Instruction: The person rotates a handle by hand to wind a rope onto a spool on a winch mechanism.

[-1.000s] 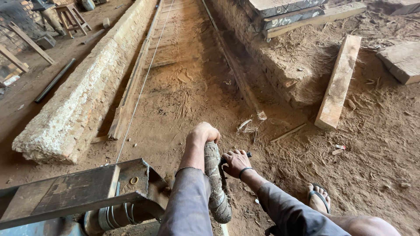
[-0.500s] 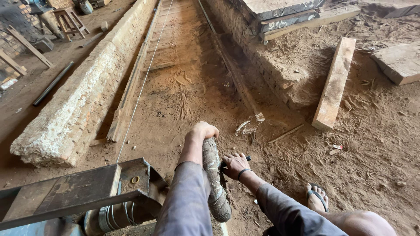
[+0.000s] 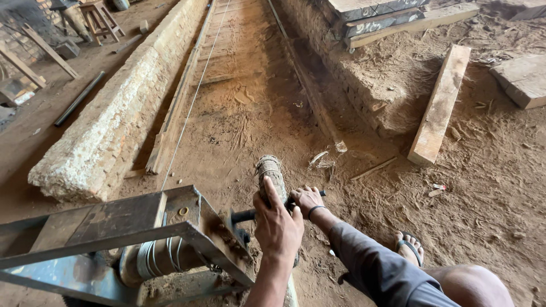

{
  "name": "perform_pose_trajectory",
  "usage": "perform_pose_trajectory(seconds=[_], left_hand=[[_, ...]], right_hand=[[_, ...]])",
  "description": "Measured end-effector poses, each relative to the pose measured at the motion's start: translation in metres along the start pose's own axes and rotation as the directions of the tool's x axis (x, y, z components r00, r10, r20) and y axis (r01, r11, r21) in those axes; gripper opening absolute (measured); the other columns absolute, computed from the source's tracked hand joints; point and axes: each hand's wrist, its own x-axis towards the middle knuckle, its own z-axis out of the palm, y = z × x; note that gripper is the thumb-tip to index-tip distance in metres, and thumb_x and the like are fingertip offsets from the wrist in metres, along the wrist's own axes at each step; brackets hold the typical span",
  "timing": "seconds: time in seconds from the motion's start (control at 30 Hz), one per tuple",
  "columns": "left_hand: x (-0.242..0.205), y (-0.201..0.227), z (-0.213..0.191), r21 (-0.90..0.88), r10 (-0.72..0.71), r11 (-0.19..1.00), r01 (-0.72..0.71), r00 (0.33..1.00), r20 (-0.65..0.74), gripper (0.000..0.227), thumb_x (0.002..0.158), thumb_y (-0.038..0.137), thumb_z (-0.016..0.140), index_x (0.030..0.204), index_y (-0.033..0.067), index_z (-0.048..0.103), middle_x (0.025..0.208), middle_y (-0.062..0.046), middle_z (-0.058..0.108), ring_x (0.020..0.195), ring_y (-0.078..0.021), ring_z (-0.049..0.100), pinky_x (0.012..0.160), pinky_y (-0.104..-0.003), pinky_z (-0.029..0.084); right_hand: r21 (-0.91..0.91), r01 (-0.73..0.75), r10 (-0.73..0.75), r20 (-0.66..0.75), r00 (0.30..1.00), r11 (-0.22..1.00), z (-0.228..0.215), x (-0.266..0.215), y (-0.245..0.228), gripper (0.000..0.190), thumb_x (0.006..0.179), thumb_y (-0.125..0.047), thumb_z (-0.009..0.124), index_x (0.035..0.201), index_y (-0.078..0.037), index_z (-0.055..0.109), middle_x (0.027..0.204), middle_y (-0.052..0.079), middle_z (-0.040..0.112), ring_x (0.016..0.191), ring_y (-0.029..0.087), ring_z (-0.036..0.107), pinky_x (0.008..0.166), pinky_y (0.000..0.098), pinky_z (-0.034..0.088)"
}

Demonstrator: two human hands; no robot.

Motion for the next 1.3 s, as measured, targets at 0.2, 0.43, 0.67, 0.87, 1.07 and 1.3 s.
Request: perform_pose_trajectory(seconds=[0.2, 0.43, 0.67, 0.87, 1.07, 1.3], left_hand=[[0.008, -0.007, 0.011, 0.015, -0.002, 1.0, 0.002, 1.0, -0.024, 0.085, 0.097, 0.012, 0.062, 0.161, 0.0127, 0.007, 0.133, -0.031, 0.043, 0.086, -0.0287, 0.068, 0.052, -0.03, 0.065], [0.033, 0.007, -0.007, 0.034, -0.106, 0.994, 0.103, 0.986, 0.131, 0.093, 0.093, 0.011, 0.066, 0.164, 0.0165, 0.006, 0.13, -0.028, 0.044, 0.073, -0.0218, 0.065, 0.049, -0.029, 0.058], [0.044, 0.013, -0.018, 0.021, -0.161, 0.987, 0.16, 0.964, 0.212, 0.099, 0.09, 0.005, 0.069, 0.165, 0.0197, 0.006, 0.126, -0.024, 0.047, 0.069, -0.0173, 0.06, 0.046, -0.026, 0.053], [0.064, 0.016, -0.018, 0.054, -0.221, 0.975, 0.215, 0.937, 0.269, 0.103, 0.086, 0.001, 0.067, 0.165, 0.0234, 0.004, 0.134, -0.024, 0.041, 0.065, -0.0145, 0.059, 0.044, -0.025, 0.051], [0.08, 0.011, -0.008, 0.106, -0.231, 0.972, 0.209, 0.93, 0.286, 0.105, 0.084, 0.002, 0.068, 0.166, 0.0236, 0.005, 0.131, -0.022, 0.043, 0.064, -0.0133, 0.056, 0.044, -0.024, 0.049], [0.101, 0.014, -0.005, 0.166, -0.278, 0.958, 0.232, 0.893, 0.355, 0.097, 0.091, 0.005, 0.064, 0.167, 0.0253, 0.006, 0.124, -0.023, 0.049, 0.067, -0.0158, 0.057, 0.047, -0.026, 0.049]], right_hand=[[0.008, -0.075, 0.074, 0.086, 0.994, 0.997, -0.007, 0.0, -0.008, 0.038, 0.087, -0.05, 0.067, 0.108, -0.019, 0.068, 0.116, 0.004, 0.068, 0.123, 0.026, 0.056, 0.101, 0.0453, 0.038], [0.011, -0.074, 0.073, 0.075, 0.994, 0.997, 0.004, -0.013, -0.008, 0.034, 0.093, -0.045, 0.062, 0.119, -0.023, 0.067, 0.119, 0.002, 0.068, 0.119, 0.026, 0.059, 0.1, 0.0462, 0.039], [-0.007, -0.075, 0.075, 0.159, 0.984, 0.997, -0.002, -0.025, -0.013, 0.045, 0.091, -0.051, 0.067, 0.128, -0.025, 0.063, 0.117, 0.002, 0.068, 0.116, 0.026, 0.059, 0.098, 0.0448, 0.04], [-0.024, -0.072, 0.075, 0.131, 0.989, 0.997, 0.012, -0.037, -0.011, 0.035, 0.09, -0.046, 0.065, 0.115, -0.021, 0.067, 0.106, 0.002, 0.071, 0.109, 0.025, 0.064, 0.095, 0.0433, 0.043], [0.035, -0.044, 0.041, 0.101, 0.994, 0.998, 0.011, -0.045, -0.012, 0.03, 0.084, -0.043, 0.068, 0.105, -0.02, 0.069, 0.105, 0.002, 0.071, 0.107, 0.026, 0.064, 0.092, 0.0445, 0.043], [0.021, -0.092, 0.088, 0.152, 0.984, 0.996, 0.008, -0.056, -0.017, 0.023, 0.09, -0.04, 0.063, 0.101, -0.021, 0.071, 0.099, 0.004, 0.074, 0.103, 0.026, 0.066, 0.092, 0.0435, 0.044]])
